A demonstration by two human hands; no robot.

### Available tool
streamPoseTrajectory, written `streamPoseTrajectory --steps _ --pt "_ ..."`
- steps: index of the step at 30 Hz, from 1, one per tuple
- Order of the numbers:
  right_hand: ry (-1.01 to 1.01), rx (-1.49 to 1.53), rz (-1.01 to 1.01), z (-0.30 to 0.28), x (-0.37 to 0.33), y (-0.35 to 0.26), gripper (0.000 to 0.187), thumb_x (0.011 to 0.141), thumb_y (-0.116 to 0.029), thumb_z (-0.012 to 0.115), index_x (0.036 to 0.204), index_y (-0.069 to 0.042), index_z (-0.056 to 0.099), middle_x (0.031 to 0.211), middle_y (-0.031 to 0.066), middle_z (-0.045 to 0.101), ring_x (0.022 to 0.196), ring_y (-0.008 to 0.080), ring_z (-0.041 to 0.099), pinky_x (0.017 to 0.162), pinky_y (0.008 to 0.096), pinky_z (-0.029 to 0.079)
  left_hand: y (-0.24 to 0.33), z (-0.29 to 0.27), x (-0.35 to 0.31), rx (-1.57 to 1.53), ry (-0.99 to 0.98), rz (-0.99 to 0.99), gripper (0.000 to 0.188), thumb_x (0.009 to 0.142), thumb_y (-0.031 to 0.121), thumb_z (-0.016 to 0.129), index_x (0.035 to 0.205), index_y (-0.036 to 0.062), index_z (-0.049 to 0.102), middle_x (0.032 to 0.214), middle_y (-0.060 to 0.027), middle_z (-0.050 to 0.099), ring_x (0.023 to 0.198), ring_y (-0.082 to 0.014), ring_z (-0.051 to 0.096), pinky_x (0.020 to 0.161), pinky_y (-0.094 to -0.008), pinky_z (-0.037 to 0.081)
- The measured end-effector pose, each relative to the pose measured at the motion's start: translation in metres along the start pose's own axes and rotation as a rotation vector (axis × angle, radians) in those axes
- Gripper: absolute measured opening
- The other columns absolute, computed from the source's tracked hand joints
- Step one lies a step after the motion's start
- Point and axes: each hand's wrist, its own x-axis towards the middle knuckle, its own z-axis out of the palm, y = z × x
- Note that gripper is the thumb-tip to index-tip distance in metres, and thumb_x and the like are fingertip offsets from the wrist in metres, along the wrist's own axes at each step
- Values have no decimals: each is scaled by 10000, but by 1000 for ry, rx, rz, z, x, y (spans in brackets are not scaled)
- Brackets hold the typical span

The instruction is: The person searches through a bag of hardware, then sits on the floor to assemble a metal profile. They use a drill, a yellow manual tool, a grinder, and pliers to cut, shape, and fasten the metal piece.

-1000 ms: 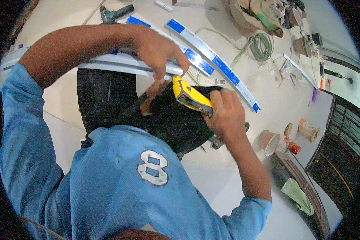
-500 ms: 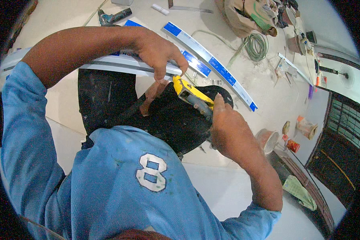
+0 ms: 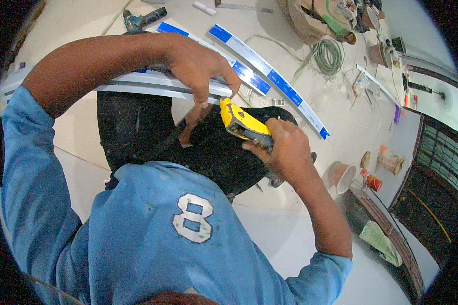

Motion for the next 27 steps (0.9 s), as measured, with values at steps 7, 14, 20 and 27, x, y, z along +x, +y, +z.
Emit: streamPoseTrajectory --steps 7,14,20,27 --pt "74 50 -127 25 7 28 372 711 -198 947 899 -58 658 823 175 701 815 407 723 732 511 572 -2 3 3 -12 48 7 824 671 194 863 1459 95 643 1319 -217 699 1257 -354 643 1057 -463 483" --pt "286 -260 -58 20 -7 13 395 766 -145 903 1045 -58 638 934 191 688 821 421 718 729 516 572 1 5 7 -70 71 -39 738 674 184 846 1392 121 690 1254 -180 731 1227 -329 656 1050 -450 494" --pt "-149 -284 101 -18 -28 -19 220 955 -58 654 1133 54 588 1045 291 708 914 463 774 840 526 647 5 -1 9 23 -2 -102 1030 663 205 862 1634 109 533 1538 -304 585 1406 -461 568 1121 -597 434" --pt "-230 -209 268 -43 -20 -28 415 973 -78 666 1326 77 514 1146 348 682 1014 509 735 887 553 618 0 4 12 -23 76 -49 712 683 176 851 1376 128 695 1226 -176 729 1170 -345 672 994 -482 521"
